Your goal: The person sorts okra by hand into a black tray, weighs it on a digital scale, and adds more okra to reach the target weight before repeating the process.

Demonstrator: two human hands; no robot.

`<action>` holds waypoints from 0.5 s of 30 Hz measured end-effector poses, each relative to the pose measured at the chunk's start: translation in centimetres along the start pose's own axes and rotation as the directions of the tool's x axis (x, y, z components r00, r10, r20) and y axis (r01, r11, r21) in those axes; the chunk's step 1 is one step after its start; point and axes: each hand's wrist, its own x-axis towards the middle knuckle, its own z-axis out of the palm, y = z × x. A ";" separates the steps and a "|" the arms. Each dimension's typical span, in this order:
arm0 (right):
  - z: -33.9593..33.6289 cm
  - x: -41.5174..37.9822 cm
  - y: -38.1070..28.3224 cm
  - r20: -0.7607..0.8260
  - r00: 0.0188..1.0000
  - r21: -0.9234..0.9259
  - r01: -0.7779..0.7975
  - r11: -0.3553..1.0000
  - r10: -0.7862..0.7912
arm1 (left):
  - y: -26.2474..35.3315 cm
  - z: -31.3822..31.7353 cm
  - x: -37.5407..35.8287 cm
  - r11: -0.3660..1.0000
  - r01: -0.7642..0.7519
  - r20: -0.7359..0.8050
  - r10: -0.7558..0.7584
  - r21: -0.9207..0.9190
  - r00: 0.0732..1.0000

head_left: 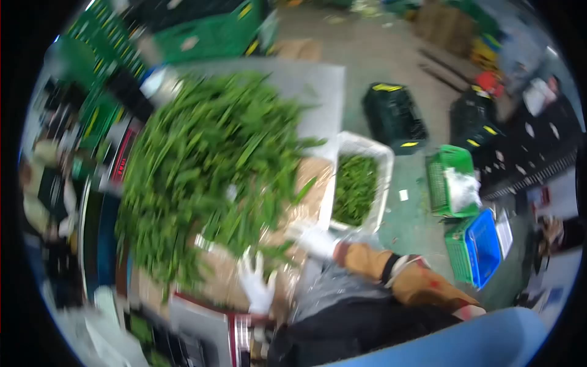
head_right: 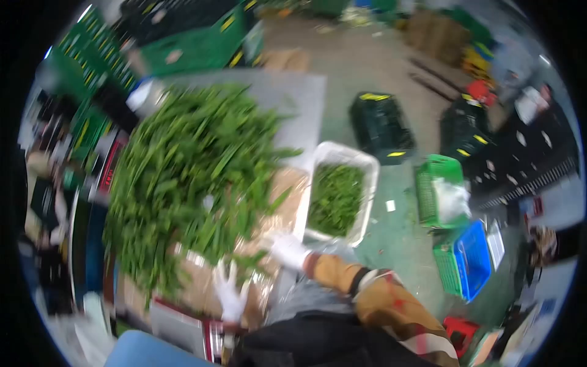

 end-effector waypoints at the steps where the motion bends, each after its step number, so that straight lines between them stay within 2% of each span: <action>1: 0.6 -0.4 0.6 -0.003 0.999 -0.014 0.042 0.999 -0.042 | 0.1 -0.2 -0.3 0.996 -0.021 -0.043 0.017 -0.091 0.999; 2: 1.1 -1.1 0.9 -0.011 0.999 -0.052 0.040 0.998 -0.041 | 0.1 0.0 -1.2 0.999 0.043 -0.026 -0.043 -0.001 0.999; 3: 0.5 -1.3 0.2 -0.006 1.000 -0.079 -0.021 0.997 0.021 | 0.3 0.0 -2.0 0.994 0.113 0.000 -0.113 0.011 0.994; 5: 0.4 -1.4 -0.1 -0.018 0.996 -0.014 -0.083 0.996 0.083 | 0.2 -0.3 -3.4 0.978 0.201 -0.017 -0.202 -0.051 0.979; 7: 0.0 -0.6 -0.8 -0.092 0.994 -0.056 -0.069 0.996 0.064 | -1.4 0.1 -4.4 0.933 0.259 -0.071 -0.284 -0.250 0.956; 8: -0.1 -0.7 -1.0 -0.062 0.993 -0.003 -0.097 0.995 0.097 | -1.7 0.3 -5.1 0.904 0.253 -0.182 -0.329 -0.345 0.927; 9: -0.1 -0.9 -1.4 -0.036 0.991 0.042 -0.130 0.991 0.132 | -1.8 -0.2 -5.5 0.901 0.258 -0.272 -0.361 -0.349 0.892; 11: 0.4 -0.9 -2.3 -0.042 0.994 0.051 -0.102 0.994 0.104 | -2.2 -1.3 -5.8 0.818 0.358 -0.295 -0.515 -0.450 0.805; 14: 1.3 0.2 -4.2 -0.022 0.994 0.046 -0.105 0.993 0.106 | -2.3 -2.5 -4.2 0.866 0.371 -0.356 -0.480 -0.334 0.802; 15: 1.5 1.0 -4.8 -0.011 0.995 -0.010 -0.096 0.995 0.096 | -2.1 -2.6 -3.0 0.887 0.335 -0.350 -0.438 -0.318 0.828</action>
